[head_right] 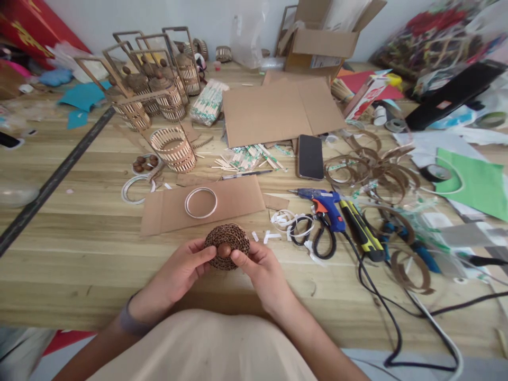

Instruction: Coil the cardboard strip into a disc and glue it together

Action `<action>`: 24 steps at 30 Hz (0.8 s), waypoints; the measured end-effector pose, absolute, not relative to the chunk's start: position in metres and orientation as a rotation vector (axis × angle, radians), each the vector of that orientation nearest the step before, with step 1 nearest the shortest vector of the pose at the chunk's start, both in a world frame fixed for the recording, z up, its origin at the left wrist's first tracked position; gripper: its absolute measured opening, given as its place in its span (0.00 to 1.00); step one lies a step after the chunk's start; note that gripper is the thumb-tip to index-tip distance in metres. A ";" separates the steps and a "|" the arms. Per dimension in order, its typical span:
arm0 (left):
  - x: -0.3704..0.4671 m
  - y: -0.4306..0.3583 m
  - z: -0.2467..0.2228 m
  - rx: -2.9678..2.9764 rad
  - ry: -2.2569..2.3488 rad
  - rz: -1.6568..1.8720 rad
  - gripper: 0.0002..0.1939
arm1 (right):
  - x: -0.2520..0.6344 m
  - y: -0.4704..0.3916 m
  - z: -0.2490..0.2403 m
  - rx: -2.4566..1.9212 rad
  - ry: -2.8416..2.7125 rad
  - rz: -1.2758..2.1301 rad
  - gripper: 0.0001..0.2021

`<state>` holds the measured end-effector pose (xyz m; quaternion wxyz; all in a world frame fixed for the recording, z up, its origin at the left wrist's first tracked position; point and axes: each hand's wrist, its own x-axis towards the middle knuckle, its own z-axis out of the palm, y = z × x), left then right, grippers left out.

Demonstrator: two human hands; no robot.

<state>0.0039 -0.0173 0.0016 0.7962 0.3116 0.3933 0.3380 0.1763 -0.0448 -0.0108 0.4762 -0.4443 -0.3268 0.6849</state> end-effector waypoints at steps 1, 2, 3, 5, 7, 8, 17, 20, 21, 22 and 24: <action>0.006 -0.018 0.001 0.629 0.845 0.741 0.16 | 0.175 -0.045 -0.013 -1.092 -0.766 1.653 0.12; 0.008 -0.018 0.000 0.604 0.850 0.753 0.17 | 0.174 -0.045 -0.015 -1.099 -0.741 1.632 0.13; 0.009 -0.019 0.000 0.596 0.857 0.760 0.18 | 0.173 -0.045 -0.017 -1.107 -0.731 1.616 0.14; 0.010 -0.018 0.000 0.604 0.877 0.770 0.18 | 0.174 -0.044 -0.017 -1.139 -0.756 1.590 0.16; 0.009 -0.018 0.001 0.628 0.903 0.770 0.17 | 0.178 -0.041 -0.014 -1.202 -0.822 1.527 0.19; 0.008 -0.017 0.001 0.648 0.916 0.767 0.17 | 0.180 -0.039 -0.012 -1.239 -0.865 1.479 0.20; 0.005 -0.018 0.010 0.778 0.909 0.655 0.16 | 0.177 -0.038 -0.008 -1.356 -1.040 1.338 0.24; 0.005 -0.018 0.010 0.792 0.883 0.672 0.16 | 0.172 -0.041 -0.012 -1.309 -0.935 1.410 0.22; 0.006 -0.018 0.008 0.780 0.892 0.694 0.16 | 0.170 -0.042 -0.013 -1.303 -0.906 1.418 0.22; 0.008 -0.018 0.006 0.754 0.907 0.725 0.17 | 0.169 -0.043 -0.013 -1.306 -0.882 1.411 0.22; 0.011 -0.018 0.001 0.677 0.939 0.807 0.19 | 0.166 -0.043 -0.015 -1.324 -0.862 1.371 0.22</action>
